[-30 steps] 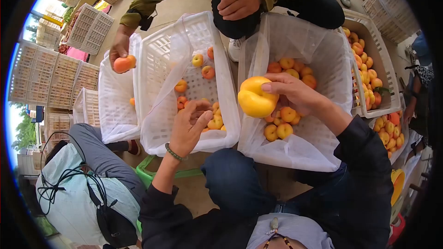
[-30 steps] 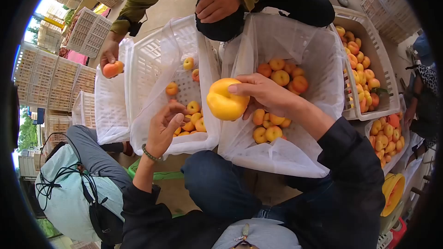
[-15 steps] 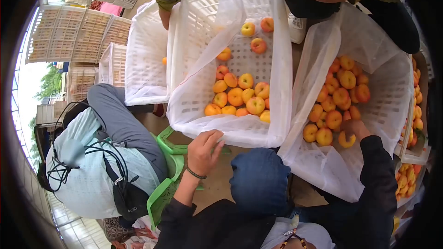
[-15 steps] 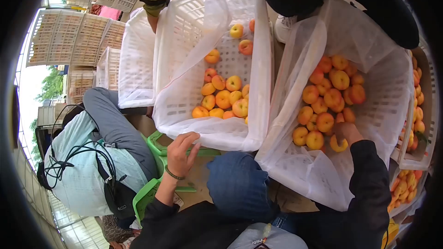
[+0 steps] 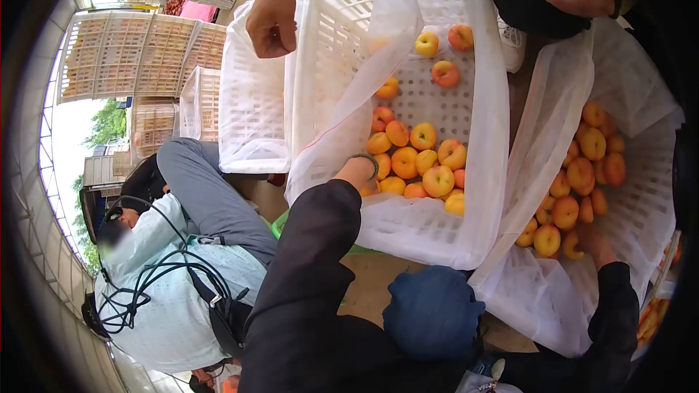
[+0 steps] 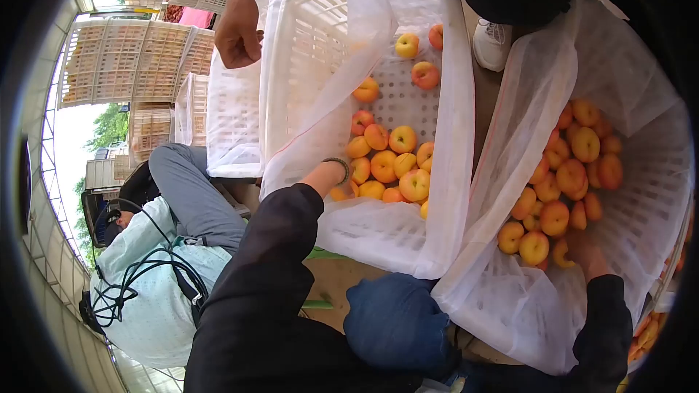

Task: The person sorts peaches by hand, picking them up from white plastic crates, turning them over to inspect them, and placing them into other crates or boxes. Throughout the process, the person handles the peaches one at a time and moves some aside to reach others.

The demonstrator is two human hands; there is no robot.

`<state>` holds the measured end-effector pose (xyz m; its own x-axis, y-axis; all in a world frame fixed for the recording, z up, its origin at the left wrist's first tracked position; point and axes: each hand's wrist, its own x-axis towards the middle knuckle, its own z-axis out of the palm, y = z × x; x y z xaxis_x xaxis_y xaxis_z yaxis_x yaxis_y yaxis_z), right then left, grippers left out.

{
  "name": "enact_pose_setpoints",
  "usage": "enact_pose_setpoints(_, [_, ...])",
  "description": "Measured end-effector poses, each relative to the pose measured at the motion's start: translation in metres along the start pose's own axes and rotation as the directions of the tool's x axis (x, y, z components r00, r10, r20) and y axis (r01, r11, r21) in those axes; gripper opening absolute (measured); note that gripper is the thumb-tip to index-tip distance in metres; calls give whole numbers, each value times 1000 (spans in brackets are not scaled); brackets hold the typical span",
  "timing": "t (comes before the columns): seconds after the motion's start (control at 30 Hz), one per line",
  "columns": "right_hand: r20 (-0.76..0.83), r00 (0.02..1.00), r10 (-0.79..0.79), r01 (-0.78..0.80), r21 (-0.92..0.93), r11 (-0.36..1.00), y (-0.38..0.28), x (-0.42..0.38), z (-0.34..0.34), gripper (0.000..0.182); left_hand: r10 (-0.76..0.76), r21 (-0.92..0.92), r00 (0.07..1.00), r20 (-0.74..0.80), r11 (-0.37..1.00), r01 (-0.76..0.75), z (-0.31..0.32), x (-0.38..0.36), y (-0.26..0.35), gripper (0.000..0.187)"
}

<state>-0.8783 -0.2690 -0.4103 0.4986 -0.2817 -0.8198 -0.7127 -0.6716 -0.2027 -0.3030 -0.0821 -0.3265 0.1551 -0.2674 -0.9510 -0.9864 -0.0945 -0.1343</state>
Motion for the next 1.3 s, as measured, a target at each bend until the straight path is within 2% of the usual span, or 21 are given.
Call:
enact_pose_setpoints(0.03, [8, 1000, 6, -6, 0, 1000, 2, 0, 1, 41, -4, -12, 1000, -14, 1000, 4, -2, 3, 2, 26])
enact_pose_setpoints(0.1, [-54, 998, 14, -24, -190, 982, -8, -3, -14, 27, 15, -36, 999, -43, 999, -17, -13, 9, 7, 27])
enact_pose_setpoints(0.13, [-46, 999, 19, -28, -195, 980, -14, -2, -24, 27, 25, -42, 999, -42, 999, -26, -14, 11, 13, 27])
enact_pose_setpoints(0.2, [-5, 1000, 25, -26, -263, 965, -30, 1, -44, 24, 166, -54, 899, -406, 977, -204, -22, 12, 22, 36])
enact_pose_setpoints(0.23, [-4, 999, 36, -36, -259, 965, -39, -2, -54, 24, 176, -48, 896, -408, 976, -214, -21, 17, 27, 36])
enact_pose_setpoints(0.3, [-42, 999, 3, -10, -177, 984, -50, -14, -69, 23, 210, 196, 884, -417, 971, -139, -14, 30, 39, 48])
enact_pose_setpoints(0.43, [11, 1000, 4, -3, -141, 990, -51, -17, -76, 20, 208, 188, 874, -439, 973, -137, -1, 44, 43, 52])
enact_pose_setpoints(0.5, [-4, 999, -42, 41, -83, 996, -55, -24, -85, 17, 284, 213, 765, -577, 957, -195, 3, 45, 38, 59])
enact_pose_setpoints(0.53, [-7, 999, -39, 38, -87, 995, -56, -26, -86, 17, 284, 213, 762, -582, 958, -195, 4, 45, 36, 59])
enact_pose_setpoints(0.6, [-8, 997, -73, 72, -82, 994, -58, -28, -91, 23, 194, 37, 871, -452, 979, -199, -5, 25, 36, 63])
enact_pose_setpoints(0.73, [-110, 989, -98, 99, -1, 995, -45, -27, -71, 22, 132, -16, 801, -583, 985, -174, 34, 47, 30, 72])
enact_pose_setpoints(0.8, [-114, 986, -122, 127, 41, 991, -42, -28, -72, 21, -236, -301, 881, -411, 947, 113, 31, 52, 40, 83])
enact_pose_setpoints(0.83, [-114, 987, -114, 119, 38, 992, -42, -30, -73, 21, -230, -302, 880, -415, 948, 105, 30, 52, 41, 83])
enact_pose_setpoints(0.9, [-126, 984, -122, 131, 65, 989, -48, -31, -77, 20, -94, -210, 904, -417, 978, 5, 11, 33, 45, 92])
enact_pose_setpoints(1.03, [-144, 982, -120, 136, 108, 985, -41, -31, -76, 20, -130, -221, 907, -400, 974, 43, 8, 48, 49, 90])
enact_pose_setpoints(1.1, [-358, 899, -254, 291, 52, 955, -34, -28, -66, 21, -169, -274, 894, -416, 960, 54, 7, 48, 50, 73])
enact_pose_setpoints(1.13, [-360, 897, -257, 291, 44, 956, -27, -30, -68, 21, -174, -280, 891, -420, 958, 55, 4, 49, 46, 73])
enact_pose_setpoints(1.17, [-242, 969, -60, 111, 205, 973, -54, -45, -104, 22, -183, -313, 894, -409, 948, 50, -12, 34, 39, 69])
enact_pose_setpoints(1.2, [-101, 987, 124, -84, 333, 939, -70, -53, -128, 23, -199, -348, 892, -406, 936, 50, -24, 22, 28, 66])
enact_pose_setpoints(1.23, [-120, 986, 113, -68, 328, 942, -68, -52, -130, 23, -216, -352, 884, -416, 934, 63, -22, 25, 14, 66])
enact_pose_setpoints(1.3, [-194, 977, 91, -11, 375, 927, -62, -51, -134, 24, -31, -321, 940, -339, 943, -84, -16, 30, -13, 75])
